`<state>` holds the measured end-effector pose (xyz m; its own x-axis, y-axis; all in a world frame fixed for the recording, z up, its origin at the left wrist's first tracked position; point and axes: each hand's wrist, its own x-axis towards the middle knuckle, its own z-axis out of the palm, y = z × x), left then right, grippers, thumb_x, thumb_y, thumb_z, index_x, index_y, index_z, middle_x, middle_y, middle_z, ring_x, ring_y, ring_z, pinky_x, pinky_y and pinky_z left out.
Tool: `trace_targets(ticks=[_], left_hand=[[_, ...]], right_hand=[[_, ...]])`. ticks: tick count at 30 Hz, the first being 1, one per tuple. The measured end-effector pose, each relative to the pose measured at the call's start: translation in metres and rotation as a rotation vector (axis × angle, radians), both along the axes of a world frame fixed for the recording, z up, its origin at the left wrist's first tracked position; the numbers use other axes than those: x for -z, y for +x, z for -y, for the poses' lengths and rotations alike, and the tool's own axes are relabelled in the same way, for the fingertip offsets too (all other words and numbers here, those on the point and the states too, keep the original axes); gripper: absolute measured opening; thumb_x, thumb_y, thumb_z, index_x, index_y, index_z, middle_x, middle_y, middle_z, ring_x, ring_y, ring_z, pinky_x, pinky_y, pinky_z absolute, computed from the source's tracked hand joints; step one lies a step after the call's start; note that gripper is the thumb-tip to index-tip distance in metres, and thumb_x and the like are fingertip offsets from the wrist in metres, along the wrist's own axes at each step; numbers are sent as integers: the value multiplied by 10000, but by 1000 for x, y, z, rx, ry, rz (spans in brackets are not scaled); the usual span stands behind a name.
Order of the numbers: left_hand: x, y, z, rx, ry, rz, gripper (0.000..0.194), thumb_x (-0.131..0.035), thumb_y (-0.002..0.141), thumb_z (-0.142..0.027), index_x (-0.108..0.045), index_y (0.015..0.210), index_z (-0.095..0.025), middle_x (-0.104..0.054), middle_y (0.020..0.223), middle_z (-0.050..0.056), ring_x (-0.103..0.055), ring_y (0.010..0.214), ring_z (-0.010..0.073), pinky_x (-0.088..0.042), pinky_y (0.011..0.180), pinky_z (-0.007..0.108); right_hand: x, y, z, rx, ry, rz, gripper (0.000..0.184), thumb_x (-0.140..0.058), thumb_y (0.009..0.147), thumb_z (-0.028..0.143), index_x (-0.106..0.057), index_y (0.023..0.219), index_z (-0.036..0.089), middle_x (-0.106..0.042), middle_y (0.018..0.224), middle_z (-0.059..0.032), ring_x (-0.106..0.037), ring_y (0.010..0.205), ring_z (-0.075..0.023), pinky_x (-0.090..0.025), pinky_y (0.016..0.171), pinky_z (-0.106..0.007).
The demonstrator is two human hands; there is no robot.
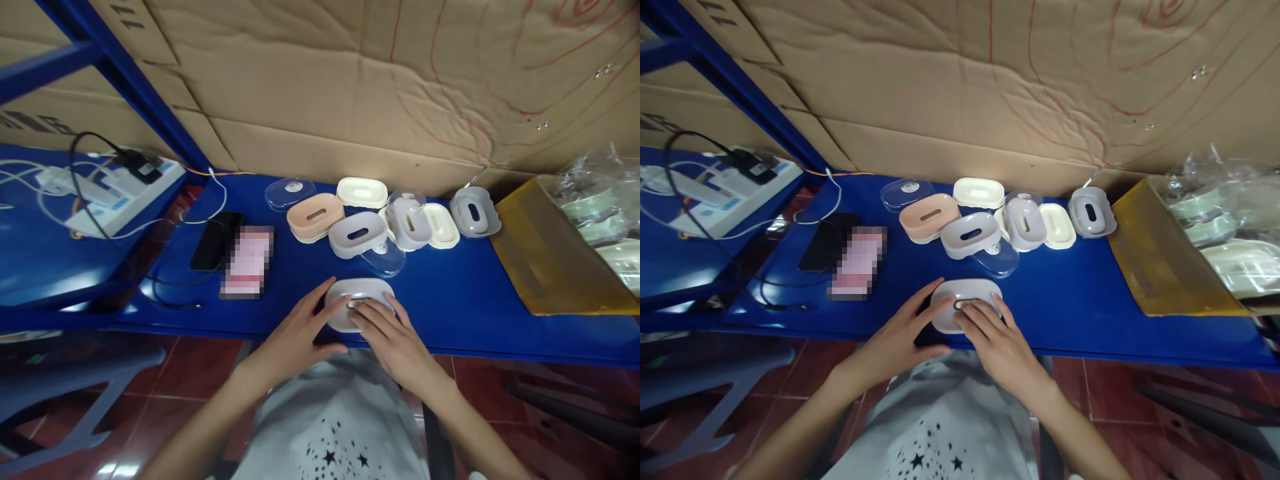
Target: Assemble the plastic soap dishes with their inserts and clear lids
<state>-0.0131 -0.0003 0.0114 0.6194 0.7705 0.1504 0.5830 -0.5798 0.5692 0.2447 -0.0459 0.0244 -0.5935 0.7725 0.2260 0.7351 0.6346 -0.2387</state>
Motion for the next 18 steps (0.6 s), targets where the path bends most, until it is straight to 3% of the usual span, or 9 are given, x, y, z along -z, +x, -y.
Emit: trace_targets(ticks=[6,9,11,14,16,18], left_hand=[[6,7,3,-103,110,-16,586,-761,988,-401,-539,1516,-282,-465,1619,177,-520,1465,402,-520,1155,634],[0,6,3,-95,116,-17,531,-775,969,-332,-577,1455,-252,-455,1617,184,-504,1473,398,-508,1168,621],[-5,2,3,-69,120,-19,503,-763,961,-280,-587,1432,-251,-422,1653,176,-462,1511,396,-474,1199,622],[-9,-6,4,-62,138,-22,498,-748,967,-280,-578,1435,-266,-367,1701,161,-435,1527,396,-434,1213,640],[-9,-9,6,-71,139,-27,513,-765,967,-325,-573,1439,-273,-394,1685,156,-463,1494,393,-441,1193,635],[-8,-7,6,-63,128,-36,520,-777,969,-352,-571,1440,-271,-438,1653,154,-500,1457,379,-453,1170,614]], right_hand=[[2,16,-24,-34,-44,-155,416,-449,1122,213,-562,1521,246,-526,1654,-71,-406,1597,-232,-381,1318,-534],[1,35,-43,112,-20,-163,482,-426,1139,281,-441,1621,264,-470,1696,-87,-378,1613,-261,-357,1316,-583],[1,50,-49,229,7,-97,479,-454,1140,336,-440,1612,257,-533,1644,-112,-423,1587,-296,-319,1312,-637],[0,74,-42,334,63,-47,425,-576,1091,476,-577,1449,248,-674,1442,-134,-538,1490,-331,-318,1291,-651],[0,90,-29,419,79,-56,494,-636,1035,582,-603,1397,247,-650,1434,-162,-512,1501,-372,-340,1265,-665],[-1,104,-16,487,22,-62,615,-643,1003,652,-558,1470,261,-560,1550,-187,-462,1535,-404,-398,1220,-669]])
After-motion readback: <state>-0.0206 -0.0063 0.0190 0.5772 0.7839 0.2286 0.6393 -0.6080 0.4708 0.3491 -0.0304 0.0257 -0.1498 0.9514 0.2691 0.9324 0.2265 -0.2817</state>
